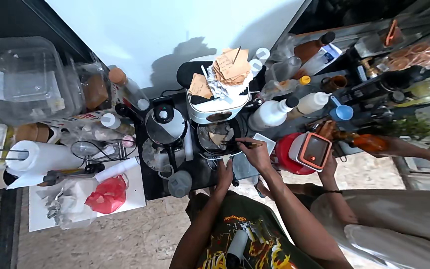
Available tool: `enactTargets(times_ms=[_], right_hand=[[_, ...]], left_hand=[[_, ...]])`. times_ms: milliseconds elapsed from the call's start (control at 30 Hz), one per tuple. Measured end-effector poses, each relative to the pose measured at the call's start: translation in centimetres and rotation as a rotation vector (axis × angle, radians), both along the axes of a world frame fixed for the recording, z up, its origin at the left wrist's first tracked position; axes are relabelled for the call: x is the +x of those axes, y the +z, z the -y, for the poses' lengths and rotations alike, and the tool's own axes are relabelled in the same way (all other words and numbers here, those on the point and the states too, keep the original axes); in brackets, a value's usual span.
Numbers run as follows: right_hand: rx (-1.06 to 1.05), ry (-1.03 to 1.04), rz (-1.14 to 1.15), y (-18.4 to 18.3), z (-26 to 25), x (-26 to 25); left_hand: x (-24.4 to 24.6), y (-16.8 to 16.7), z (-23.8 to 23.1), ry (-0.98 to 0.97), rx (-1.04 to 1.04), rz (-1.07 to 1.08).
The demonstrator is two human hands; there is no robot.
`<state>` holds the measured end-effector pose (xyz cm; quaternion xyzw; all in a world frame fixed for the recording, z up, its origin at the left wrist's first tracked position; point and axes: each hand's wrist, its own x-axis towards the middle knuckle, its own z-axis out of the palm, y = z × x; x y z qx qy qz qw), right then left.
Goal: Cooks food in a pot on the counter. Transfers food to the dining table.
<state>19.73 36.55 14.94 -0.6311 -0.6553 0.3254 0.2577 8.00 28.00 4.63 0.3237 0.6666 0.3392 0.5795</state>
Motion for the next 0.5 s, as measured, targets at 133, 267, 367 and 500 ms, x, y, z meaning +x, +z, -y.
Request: enactTargets(times_ms=[133,267,367,500], right_hand=[[0.017,0.015,-0.009,-1.6,0.1,-0.3],[0.05,0.012,-0.043,-2.3,0.6,-0.6],[0.042,0.039,-0.031,-2.5,0.7,-0.7],[0.035,0.043,-0.007,-2.6,0.7,-1.1]], left_hand=[[0.0,0.1,0.0,-0.011,0.0,-0.005],[-0.1,0.1,-0.1,-0.021,-0.023,-0.023],[0.1,-0.1,0.0,-0.019,-0.023,-0.021],[0.0,-0.1,-0.2,-0.027,-0.019,-0.018]])
